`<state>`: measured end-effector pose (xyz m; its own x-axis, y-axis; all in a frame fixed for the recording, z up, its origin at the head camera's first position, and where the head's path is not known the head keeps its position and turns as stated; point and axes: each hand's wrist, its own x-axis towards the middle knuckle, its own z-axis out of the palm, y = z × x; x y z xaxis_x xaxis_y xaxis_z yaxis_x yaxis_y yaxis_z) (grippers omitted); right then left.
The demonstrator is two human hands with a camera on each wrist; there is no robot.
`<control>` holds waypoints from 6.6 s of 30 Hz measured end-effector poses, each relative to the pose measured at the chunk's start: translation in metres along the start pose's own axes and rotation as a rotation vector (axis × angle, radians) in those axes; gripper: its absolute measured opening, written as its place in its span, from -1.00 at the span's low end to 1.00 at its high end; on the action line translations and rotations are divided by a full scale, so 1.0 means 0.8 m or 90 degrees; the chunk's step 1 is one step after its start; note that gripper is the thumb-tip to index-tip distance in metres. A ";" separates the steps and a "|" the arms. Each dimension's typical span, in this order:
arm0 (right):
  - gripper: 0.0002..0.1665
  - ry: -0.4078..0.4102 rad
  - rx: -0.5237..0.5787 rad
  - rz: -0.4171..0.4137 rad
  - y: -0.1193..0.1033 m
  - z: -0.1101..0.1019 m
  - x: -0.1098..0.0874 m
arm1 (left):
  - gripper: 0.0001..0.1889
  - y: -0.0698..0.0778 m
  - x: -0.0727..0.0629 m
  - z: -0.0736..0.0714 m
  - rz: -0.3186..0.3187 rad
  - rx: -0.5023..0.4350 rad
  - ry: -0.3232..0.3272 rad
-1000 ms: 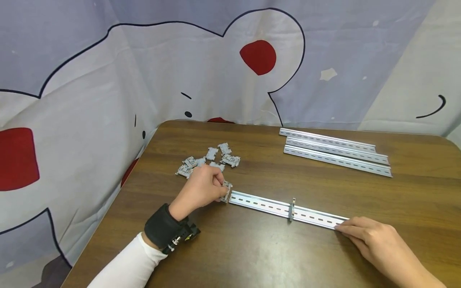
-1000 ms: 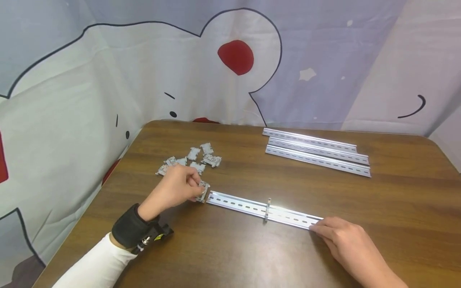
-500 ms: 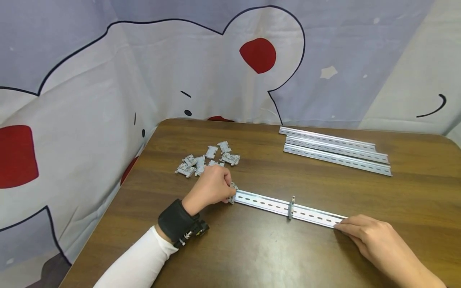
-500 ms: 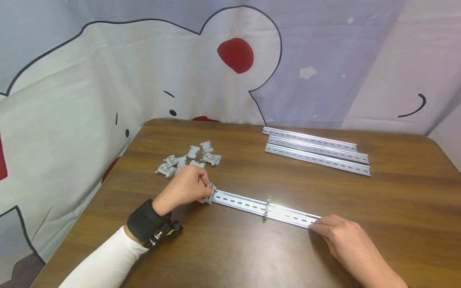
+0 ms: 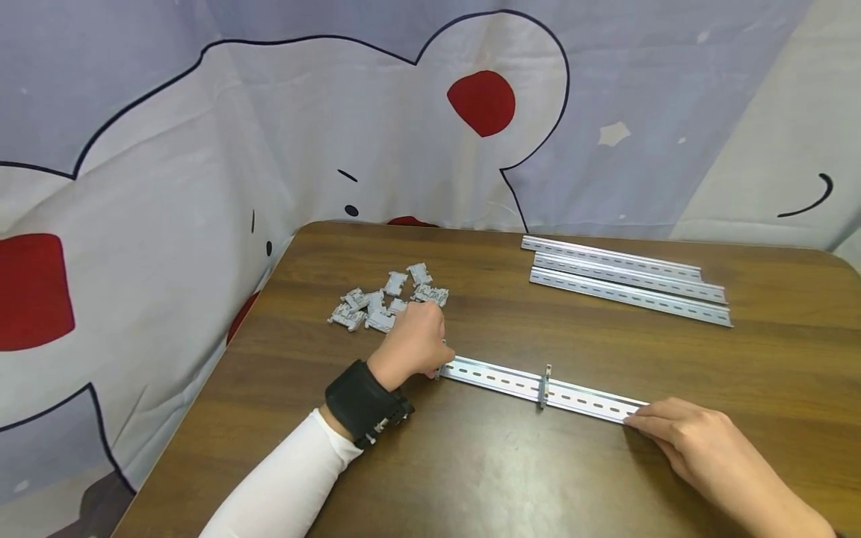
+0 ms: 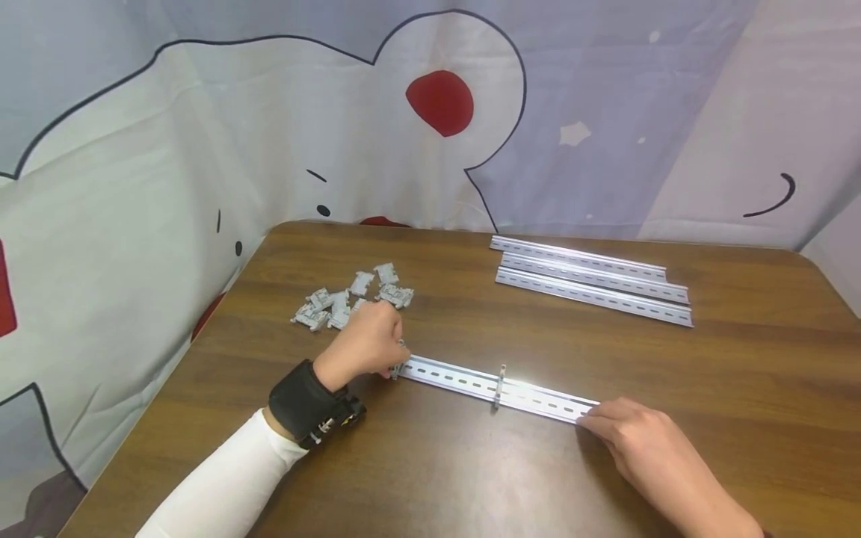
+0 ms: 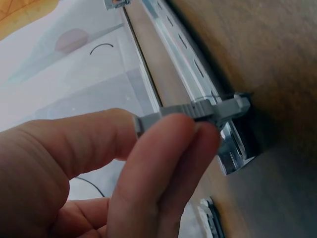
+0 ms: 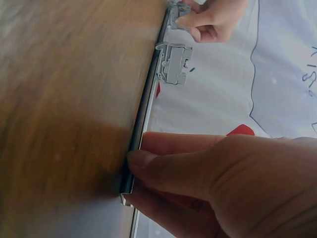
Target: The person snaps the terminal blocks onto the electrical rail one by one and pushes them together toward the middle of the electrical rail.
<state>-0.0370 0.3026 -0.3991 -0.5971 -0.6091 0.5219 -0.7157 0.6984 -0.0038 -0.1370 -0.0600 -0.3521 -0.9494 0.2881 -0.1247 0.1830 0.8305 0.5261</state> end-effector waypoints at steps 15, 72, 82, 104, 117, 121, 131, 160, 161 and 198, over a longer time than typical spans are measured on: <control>-0.21 -0.011 -0.002 0.005 -0.001 -0.003 0.000 | -0.64 0.003 0.018 -0.009 -0.021 -0.010 -0.077; -0.22 -0.014 0.000 0.040 0.005 -0.002 -0.004 | -0.91 -0.014 -0.016 0.030 0.007 -0.470 -0.111; -0.24 -0.013 0.006 0.036 0.006 -0.001 -0.005 | -0.91 0.018 -0.012 0.051 0.014 -0.463 -0.105; -0.22 -0.013 -0.002 0.028 0.005 0.000 -0.005 | -0.91 0.065 -0.004 0.082 0.038 -0.411 -0.091; -0.20 -0.011 -0.005 0.022 0.004 0.001 -0.004 | -0.88 0.070 -0.001 0.094 0.052 -0.459 -0.111; -0.21 -0.013 0.000 0.021 0.002 0.001 -0.005 | -0.87 0.070 0.000 0.098 0.052 -0.468 -0.118; -0.19 -0.016 -0.004 0.027 0.002 0.000 -0.002 | -0.82 0.077 -0.002 0.104 0.093 -0.402 -0.097; -0.19 -0.075 -0.034 0.011 -0.026 -0.008 -0.003 | -0.85 0.082 -0.007 0.102 0.046 -0.478 -0.135; -0.20 -0.072 -0.028 0.015 -0.026 -0.007 -0.003 | -0.85 0.081 -0.007 0.101 0.051 -0.472 -0.136; -0.43 -0.089 -0.011 0.050 -0.027 -0.006 -0.007 | -0.58 -0.071 0.020 -0.043 -0.168 0.198 0.105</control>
<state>-0.0168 0.2929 -0.3977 -0.6966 -0.5980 0.3964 -0.6593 0.7514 -0.0250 -0.1716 -0.1187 -0.3553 -0.9974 -0.0130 -0.0712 -0.0279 0.9769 0.2120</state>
